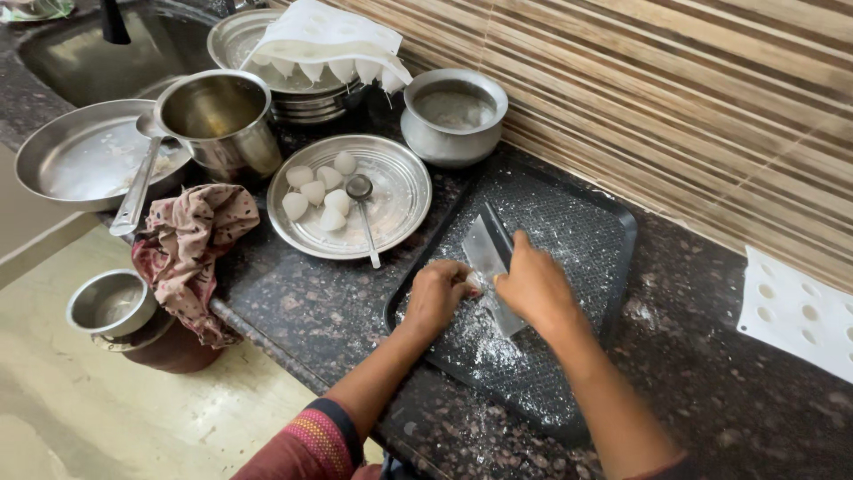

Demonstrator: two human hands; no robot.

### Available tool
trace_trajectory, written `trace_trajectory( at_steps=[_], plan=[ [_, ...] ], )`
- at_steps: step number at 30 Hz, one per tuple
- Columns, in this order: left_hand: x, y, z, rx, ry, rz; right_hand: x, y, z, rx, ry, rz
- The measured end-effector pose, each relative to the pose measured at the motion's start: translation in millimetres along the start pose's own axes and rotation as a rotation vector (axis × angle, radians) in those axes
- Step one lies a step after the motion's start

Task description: The person shaves small pieces of white wax from a larger block using a metal scraper over a black tray.

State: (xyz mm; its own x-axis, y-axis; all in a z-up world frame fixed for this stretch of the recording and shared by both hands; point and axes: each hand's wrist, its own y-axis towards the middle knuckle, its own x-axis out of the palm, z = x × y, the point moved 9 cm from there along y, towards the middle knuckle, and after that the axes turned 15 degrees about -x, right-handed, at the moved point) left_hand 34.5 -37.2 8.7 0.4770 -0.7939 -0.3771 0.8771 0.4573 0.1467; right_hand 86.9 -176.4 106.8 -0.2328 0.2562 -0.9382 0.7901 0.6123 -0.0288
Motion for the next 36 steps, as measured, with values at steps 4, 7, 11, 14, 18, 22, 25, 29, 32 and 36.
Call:
trace_trajectory(
  at_steps=[4,7,11,14,18,22,25,29,32,36],
  plan=[
    [-1,-6,9,0.132,0.055,0.066,5,23,6,-0.021,-0.035,0.013],
    [0,-3,7,0.066,0.051,0.039,5,40,3,-0.06,-0.099,0.026],
    [-6,-6,14,0.113,0.08,0.079,6,9,-10,0.006,-0.041,0.055],
    [-5,-5,18,0.168,0.077,0.106,11,-35,-16,0.083,-0.015,0.045],
    [-1,-6,7,0.106,0.044,0.042,11,-35,-14,0.091,0.016,0.022],
    [4,3,-6,-0.013,-0.059,-0.015,1,-3,7,0.091,0.093,0.002],
    [1,1,-5,0.009,-0.017,0.01,-15,-1,15,0.02,0.086,0.043],
    [-3,-2,5,0.065,0.055,0.065,-37,-18,16,0.023,0.063,0.169],
    [-6,-4,8,0.087,0.034,0.056,-23,-26,18,0.107,0.107,0.052],
    [-5,-5,8,0.094,0.05,0.068,-17,-22,6,0.047,0.095,0.055]
  ],
)
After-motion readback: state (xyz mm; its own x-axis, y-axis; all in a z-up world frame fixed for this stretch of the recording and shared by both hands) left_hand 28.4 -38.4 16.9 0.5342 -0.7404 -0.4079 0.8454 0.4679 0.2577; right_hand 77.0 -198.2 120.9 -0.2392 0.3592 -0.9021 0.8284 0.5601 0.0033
